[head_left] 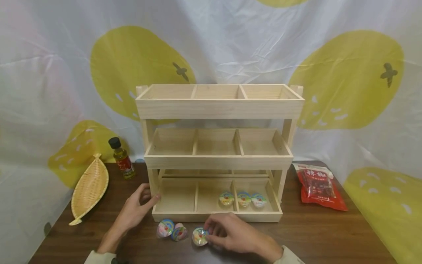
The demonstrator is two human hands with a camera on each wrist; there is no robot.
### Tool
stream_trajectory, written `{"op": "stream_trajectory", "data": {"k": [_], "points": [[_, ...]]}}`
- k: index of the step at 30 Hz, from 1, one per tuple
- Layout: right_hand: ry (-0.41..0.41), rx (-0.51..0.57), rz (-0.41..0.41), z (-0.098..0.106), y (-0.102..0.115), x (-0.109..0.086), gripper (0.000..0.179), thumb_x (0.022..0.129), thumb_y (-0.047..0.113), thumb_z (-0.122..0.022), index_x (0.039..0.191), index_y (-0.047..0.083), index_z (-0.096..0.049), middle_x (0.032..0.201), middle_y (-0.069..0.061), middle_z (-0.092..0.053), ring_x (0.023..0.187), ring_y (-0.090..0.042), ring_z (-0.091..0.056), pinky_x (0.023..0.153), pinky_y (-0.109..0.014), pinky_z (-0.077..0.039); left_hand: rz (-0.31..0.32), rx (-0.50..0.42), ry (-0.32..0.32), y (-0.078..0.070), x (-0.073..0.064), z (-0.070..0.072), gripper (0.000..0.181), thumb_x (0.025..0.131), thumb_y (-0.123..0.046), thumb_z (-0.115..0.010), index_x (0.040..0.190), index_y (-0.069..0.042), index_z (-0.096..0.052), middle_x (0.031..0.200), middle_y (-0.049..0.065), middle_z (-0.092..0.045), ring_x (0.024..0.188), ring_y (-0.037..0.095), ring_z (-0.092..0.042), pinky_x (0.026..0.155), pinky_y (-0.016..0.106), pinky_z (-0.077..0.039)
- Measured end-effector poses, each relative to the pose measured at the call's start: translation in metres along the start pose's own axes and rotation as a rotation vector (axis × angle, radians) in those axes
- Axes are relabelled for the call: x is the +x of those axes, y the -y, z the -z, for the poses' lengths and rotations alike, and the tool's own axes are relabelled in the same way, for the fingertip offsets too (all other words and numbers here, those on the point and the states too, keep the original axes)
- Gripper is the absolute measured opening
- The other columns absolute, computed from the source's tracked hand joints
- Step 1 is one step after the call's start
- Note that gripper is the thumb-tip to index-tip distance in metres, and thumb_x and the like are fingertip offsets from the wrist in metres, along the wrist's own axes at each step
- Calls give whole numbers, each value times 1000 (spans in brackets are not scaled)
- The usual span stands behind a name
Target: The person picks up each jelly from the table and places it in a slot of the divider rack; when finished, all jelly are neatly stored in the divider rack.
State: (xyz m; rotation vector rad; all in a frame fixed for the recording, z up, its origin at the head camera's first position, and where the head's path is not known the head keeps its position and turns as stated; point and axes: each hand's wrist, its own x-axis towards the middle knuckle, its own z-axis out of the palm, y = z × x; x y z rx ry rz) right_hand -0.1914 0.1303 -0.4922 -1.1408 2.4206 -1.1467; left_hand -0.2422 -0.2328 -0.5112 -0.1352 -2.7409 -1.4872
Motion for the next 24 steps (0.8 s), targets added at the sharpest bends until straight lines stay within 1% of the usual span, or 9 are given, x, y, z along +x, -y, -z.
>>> {"op": "stream_trajectory", "data": {"k": [3, 7, 9, 11, 13, 16, 20, 24], "points": [[-19, -9, -11, 0, 4, 0, 21, 102, 28, -78, 116, 13, -71, 101, 6, -76, 83, 7, -67, 74, -15, -59, 0, 0, 1, 0, 0, 0, 52, 107, -45, -70, 147, -15, -57, 136, 15, -75, 133, 35, -69, 114, 56, -52], [-50, -55, -35, -6, 11, 1, 39, 99, 40, -82, 122, 11, -70, 109, 4, -75, 86, 6, -65, 74, -15, -59, -9, 9, 1, 0, 0, 0, 52, 107, -45, -69, 147, -13, -56, 136, 16, -75, 133, 37, -69, 114, 58, -52], [-73, -108, -52, -9, 15, 2, 47, 97, 48, -82, 125, 13, -69, 114, 5, -75, 91, 5, -65, 78, -16, -58, -10, 10, 0, -1, -1, 0, 53, 107, -45, -69, 147, -13, -56, 137, 16, -74, 134, 37, -68, 114, 58, -52], [-92, -177, -64, -13, 17, 3, 52, 94, 55, -82, 126, 15, -70, 118, 8, -74, 98, 4, -65, 85, -19, -59, -11, 12, 3, -2, -1, 1, 53, 107, -45, -69, 148, -13, -56, 138, 17, -74, 134, 38, -68, 114, 58, -51], [-98, -224, -74, -15, 18, 5, 54, 93, 59, -82, 126, 18, -70, 120, 9, -74, 104, 1, -65, 91, -23, -59, -6, 7, 2, -2, -1, 1, 53, 107, -45, -69, 147, -13, -56, 138, 17, -74, 135, 37, -68, 115, 57, -51], [-97, -277, -62, -18, 19, 6, 51, 93, 58, -82, 126, 20, -70, 122, 11, -73, 110, -1, -66, 97, -28, -58, -5, 3, 2, -3, -2, 2, 53, 107, -45, -69, 147, -13, -56, 138, 17, -73, 135, 37, -68, 115, 57, -51], [-80, -286, -11, -18, 16, 6, 43, 97, 48, -82, 129, 21, -73, 121, 11, -74, 112, -1, -66, 98, -27, -57, -12, 1, 4, -3, -2, 2, 54, 107, -44, -69, 148, -12, -56, 139, 18, -73, 135, 38, -67, 114, 58, -51], [-11, -257, 32, -14, 15, 4, 44, 102, 40, -77, 140, 20, -70, 129, 11, -71, 118, -2, -64, 101, -28, -56, -4, 1, 3, -3, -1, 1, 54, 107, -45, -69, 148, -13, -56, 139, 17, -73, 135, 38, -67, 115, 58, -51]]}}
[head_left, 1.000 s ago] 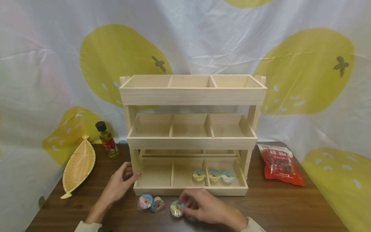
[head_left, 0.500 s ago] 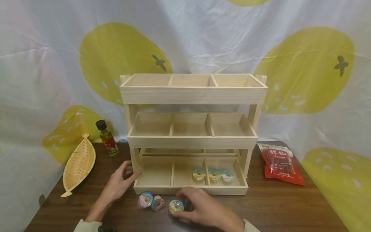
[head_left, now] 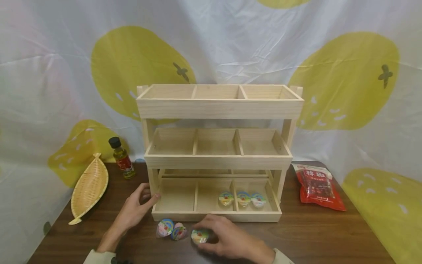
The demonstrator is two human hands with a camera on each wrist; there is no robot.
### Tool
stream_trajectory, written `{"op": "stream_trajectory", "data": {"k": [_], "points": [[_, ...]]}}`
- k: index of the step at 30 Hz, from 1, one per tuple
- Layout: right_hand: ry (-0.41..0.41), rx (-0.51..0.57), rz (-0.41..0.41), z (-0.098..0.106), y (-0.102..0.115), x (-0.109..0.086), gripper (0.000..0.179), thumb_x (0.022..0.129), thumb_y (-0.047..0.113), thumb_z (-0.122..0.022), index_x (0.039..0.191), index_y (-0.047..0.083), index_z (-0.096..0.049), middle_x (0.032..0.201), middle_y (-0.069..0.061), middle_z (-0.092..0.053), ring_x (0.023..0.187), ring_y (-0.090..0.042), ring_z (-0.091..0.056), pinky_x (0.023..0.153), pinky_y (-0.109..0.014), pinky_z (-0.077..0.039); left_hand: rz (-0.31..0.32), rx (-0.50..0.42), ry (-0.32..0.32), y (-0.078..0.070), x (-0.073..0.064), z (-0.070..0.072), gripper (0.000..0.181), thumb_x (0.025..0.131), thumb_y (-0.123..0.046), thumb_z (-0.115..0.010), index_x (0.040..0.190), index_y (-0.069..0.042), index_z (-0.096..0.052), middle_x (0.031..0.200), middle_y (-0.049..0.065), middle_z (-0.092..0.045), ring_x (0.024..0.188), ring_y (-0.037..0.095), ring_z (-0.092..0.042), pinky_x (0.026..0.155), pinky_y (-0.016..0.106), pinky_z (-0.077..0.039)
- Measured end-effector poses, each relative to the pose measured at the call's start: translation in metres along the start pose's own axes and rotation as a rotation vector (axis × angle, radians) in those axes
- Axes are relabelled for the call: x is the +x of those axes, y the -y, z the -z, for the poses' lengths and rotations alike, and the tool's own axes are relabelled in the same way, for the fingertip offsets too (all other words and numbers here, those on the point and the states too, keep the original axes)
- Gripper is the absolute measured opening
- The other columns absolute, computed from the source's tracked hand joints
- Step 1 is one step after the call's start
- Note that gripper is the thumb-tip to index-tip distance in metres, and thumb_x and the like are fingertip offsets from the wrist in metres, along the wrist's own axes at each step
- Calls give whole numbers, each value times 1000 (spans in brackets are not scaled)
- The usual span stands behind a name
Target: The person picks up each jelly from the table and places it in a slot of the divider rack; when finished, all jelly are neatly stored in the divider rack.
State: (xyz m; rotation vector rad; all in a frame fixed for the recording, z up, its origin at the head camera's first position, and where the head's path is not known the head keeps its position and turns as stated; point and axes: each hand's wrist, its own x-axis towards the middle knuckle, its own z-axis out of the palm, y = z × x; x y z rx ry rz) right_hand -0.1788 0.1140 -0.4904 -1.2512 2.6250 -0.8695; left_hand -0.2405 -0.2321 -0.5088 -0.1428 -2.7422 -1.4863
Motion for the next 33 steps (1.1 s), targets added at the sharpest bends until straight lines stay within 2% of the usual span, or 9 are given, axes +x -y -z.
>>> {"op": "stream_trajectory", "data": {"k": [3, 6, 13, 17, 23, 26, 33], "points": [[42, 16, 28, 2, 0, 0, 45, 106, 36, -72, 147, 18, -66, 133, 9, -70, 121, -3, -63, 103, -27, -56, -1, 1, 0, 1, 0, 0, 54, 107, -45, -69, 148, -13, -56, 139, 18, -73, 135, 38, -67, 114, 57, -51], [42, 15, 46, 1, 1, 1, 46, 107, 38, -70, 148, 17, -64, 133, 7, -70, 123, -3, -64, 104, -26, -56, -2, -2, -1, 1, 1, 0, 54, 107, -45, -69, 148, -13, -56, 139, 18, -73, 135, 39, -67, 114, 58, -52], [-23, -2, 17, -4, 1, 1, 43, 105, 45, -72, 139, 20, -70, 128, 11, -72, 122, -4, -65, 107, -32, -55, 5, -8, 6, 1, 2, 0, 55, 107, -48, -69, 148, -14, -56, 140, 18, -72, 136, 39, -66, 114, 58, -52], [-37, -5, 9, -6, -2, 0, 45, 104, 51, -71, 139, 22, -71, 123, 13, -71, 116, -1, -63, 103, -32, -54, 6, -5, 5, 1, 2, 0, 55, 107, -48, -69, 148, -13, -55, 140, 18, -72, 136, 39, -66, 114, 58, -52], [-75, 79, 89, -7, -12, 2, 43, 106, 43, -70, 138, 14, -72, 121, 7, -76, 111, -2, -69, 96, -22, -57, 2, -1, 0, 2, 2, -1, 55, 106, -48, -69, 147, -14, -57, 138, 17, -73, 135, 38, -67, 114, 57, -52], [-118, 85, 140, -4, -14, 2, 41, 107, 38, -70, 136, 10, -73, 121, 4, -78, 112, -5, -72, 98, -23, -59, -3, 3, -4, 3, 2, -1, 54, 106, -48, -69, 146, -14, -57, 138, 17, -73, 134, 38, -67, 113, 57, -52], [-199, 128, 163, 11, -13, 2, 39, 106, 34, -72, 135, 9, -72, 125, 3, -78, 115, -9, -74, 100, -28, -61, -4, 5, 0, 4, 2, 0, 53, 107, -47, -69, 147, -14, -56, 138, 16, -73, 135, 39, -67, 113, 57, -53]]}}
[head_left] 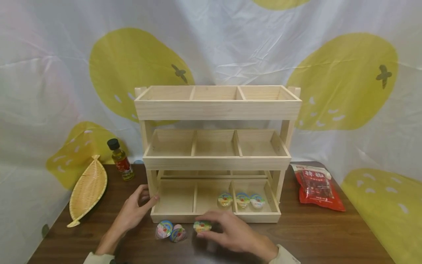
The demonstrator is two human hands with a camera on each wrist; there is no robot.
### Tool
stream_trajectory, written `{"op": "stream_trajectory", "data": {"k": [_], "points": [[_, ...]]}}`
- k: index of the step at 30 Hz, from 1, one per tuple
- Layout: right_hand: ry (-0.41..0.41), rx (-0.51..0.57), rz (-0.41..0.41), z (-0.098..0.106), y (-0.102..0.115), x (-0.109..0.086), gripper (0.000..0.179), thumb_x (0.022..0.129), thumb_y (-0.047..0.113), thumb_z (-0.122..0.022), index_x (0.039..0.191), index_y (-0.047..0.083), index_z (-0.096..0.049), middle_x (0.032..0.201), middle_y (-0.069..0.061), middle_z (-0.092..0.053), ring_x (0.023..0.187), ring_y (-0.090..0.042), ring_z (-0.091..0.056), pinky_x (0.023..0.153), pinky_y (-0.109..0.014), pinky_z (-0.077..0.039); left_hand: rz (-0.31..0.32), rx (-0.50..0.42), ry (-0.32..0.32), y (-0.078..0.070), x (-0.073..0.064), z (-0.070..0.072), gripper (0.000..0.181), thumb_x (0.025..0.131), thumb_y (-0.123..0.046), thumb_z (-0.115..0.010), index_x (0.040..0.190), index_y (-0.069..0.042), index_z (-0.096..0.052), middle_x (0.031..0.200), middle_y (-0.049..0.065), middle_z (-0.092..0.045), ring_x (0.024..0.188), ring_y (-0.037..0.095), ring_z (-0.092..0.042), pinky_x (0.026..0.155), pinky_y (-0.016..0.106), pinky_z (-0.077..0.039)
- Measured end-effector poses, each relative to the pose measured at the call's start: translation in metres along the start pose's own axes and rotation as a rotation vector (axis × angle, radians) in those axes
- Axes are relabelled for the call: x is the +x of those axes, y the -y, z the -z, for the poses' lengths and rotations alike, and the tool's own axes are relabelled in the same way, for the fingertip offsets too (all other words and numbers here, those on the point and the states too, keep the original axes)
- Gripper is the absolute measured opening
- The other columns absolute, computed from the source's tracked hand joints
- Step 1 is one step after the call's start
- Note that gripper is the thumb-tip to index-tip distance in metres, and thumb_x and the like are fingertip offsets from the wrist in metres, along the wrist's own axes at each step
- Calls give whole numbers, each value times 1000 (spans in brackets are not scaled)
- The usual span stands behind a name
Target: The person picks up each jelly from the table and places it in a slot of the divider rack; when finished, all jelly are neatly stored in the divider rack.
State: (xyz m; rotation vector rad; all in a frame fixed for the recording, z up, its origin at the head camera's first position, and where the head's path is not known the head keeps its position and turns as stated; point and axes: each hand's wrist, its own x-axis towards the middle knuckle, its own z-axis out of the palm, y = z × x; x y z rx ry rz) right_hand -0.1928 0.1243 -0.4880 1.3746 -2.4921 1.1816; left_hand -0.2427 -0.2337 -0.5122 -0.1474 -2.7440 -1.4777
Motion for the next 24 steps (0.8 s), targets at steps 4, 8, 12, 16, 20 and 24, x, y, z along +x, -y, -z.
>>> {"op": "stream_trajectory", "data": {"k": [4, 8, 12, 16, 20, 24], "points": [[-46, -2, 35, 11, 1, 6, 38, 105, 30, -75, 136, 9, -72, 128, 1, -78, 118, -13, -74, 102, -31, -61, 1, -1, -2, 0, 0, 0, 52, 107, -46, -69, 146, -15, -56, 138, 15, -73, 135, 37, -67, 112, 56, -53], [-87, -22, 25, 20, -2, 12, 39, 102, 28, -78, 136, 9, -72, 126, 1, -77, 116, -15, -74, 101, -34, -61, 0, -4, -2, -1, -1, 0, 52, 107, -45, -69, 147, -15, -56, 137, 15, -73, 134, 37, -67, 113, 56, -53], [-110, -48, -40, 27, -6, 19, 42, 101, 28, -80, 138, 10, -71, 128, 0, -76, 116, -15, -74, 101, -35, -62, 0, -5, -3, -1, 0, 0, 53, 107, -45, -69, 148, -14, -56, 138, 16, -73, 134, 37, -68, 113, 56, -52], [-116, -64, -128, 30, -12, 23, 47, 97, 29, -83, 139, 11, -71, 128, 0, -76, 110, -14, -75, 99, -34, -62, -3, -9, -4, -1, 0, -1, 52, 107, -44, -70, 147, -14, -56, 137, 16, -73, 134, 37, -68, 113, 56, -52], [-129, -87, -181, 29, -20, 27, 50, 94, 28, -87, 137, 8, -72, 128, -1, -77, 112, -17, -75, 100, -36, -62, 0, -22, 3, 1, 0, -1, 52, 107, -44, -70, 147, -14, -56, 138, 15, -73, 134, 37, -67, 114, 56, -52], [-127, -111, -198, 29, -28, 30, 47, 92, 25, -89, 133, 6, -73, 127, -4, -78, 116, -21, -76, 101, -38, -62, 7, -29, 3, 1, 0, -1, 53, 106, -45, -70, 147, -15, -56, 139, 15, -73, 136, 37, -66, 114, 58, -52]]}}
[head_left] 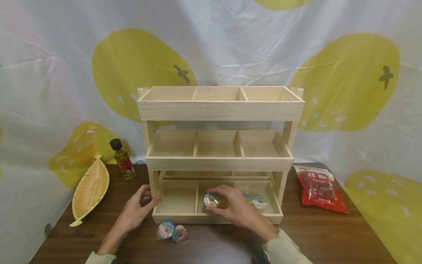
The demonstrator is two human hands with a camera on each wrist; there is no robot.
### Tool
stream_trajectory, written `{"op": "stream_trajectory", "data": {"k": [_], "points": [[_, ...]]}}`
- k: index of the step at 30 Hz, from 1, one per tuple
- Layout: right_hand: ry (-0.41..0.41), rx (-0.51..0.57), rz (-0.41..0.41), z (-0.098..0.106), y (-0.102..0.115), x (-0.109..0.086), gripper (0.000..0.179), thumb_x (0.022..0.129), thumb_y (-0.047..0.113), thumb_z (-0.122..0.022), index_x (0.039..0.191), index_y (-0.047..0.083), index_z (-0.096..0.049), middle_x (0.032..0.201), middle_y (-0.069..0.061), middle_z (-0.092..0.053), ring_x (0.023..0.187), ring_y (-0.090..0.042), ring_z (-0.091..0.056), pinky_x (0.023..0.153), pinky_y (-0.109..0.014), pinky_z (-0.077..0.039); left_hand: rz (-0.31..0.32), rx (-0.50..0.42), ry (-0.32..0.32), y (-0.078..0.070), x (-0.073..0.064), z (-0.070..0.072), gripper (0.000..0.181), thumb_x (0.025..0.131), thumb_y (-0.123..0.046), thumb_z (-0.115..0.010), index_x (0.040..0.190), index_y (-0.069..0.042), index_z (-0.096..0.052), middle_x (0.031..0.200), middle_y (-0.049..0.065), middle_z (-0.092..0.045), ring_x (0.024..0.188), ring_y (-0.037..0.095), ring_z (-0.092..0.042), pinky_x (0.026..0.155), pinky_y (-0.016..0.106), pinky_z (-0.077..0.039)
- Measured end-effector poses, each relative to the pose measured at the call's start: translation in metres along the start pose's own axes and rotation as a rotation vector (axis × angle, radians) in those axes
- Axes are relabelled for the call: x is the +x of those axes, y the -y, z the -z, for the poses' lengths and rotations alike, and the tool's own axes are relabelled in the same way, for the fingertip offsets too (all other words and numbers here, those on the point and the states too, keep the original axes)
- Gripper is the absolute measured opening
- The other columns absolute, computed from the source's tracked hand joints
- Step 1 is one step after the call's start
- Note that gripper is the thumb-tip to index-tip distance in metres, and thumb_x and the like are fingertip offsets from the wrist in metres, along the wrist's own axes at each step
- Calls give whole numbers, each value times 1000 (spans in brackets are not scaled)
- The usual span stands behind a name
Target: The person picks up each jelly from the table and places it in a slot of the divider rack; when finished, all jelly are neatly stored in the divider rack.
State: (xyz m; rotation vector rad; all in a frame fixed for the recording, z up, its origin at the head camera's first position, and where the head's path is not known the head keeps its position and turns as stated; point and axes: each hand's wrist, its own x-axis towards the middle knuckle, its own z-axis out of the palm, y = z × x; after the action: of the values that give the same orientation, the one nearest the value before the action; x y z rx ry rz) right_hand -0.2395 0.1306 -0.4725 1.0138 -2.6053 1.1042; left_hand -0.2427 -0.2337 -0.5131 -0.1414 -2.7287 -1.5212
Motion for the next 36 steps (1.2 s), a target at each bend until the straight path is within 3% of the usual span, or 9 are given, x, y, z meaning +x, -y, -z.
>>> {"op": "stream_trajectory", "data": {"k": [8, 18, 36], "points": [[71, -47, -61, 0, -13, 10, 47, 94, 30, -87, 133, 8, -74, 132, -7, -78, 125, -28, -74, 108, -47, -59, 3, 13, -4, 0, 0, 0, 54, 106, -48, -70, 147, -16, -56, 139, 14, -73, 136, 37, -66, 114, 58, -52], [95, -138, -14, -6, -26, 20, 43, 88, 27, -92, 124, 9, -79, 111, -3, -83, 97, -17, -77, 90, -34, -63, 8, 28, -13, -1, 0, 0, 54, 106, -47, -70, 147, -15, -56, 138, 15, -73, 136, 38, -66, 113, 58, -52], [135, -134, -16, -3, -29, 20, 44, 85, 32, -95, 121, 10, -79, 107, 1, -82, 94, -12, -75, 89, -32, -62, 1, 24, -12, 0, 0, -1, 53, 106, -48, -70, 146, -16, -56, 137, 13, -74, 136, 37, -66, 113, 58, -52]]}}
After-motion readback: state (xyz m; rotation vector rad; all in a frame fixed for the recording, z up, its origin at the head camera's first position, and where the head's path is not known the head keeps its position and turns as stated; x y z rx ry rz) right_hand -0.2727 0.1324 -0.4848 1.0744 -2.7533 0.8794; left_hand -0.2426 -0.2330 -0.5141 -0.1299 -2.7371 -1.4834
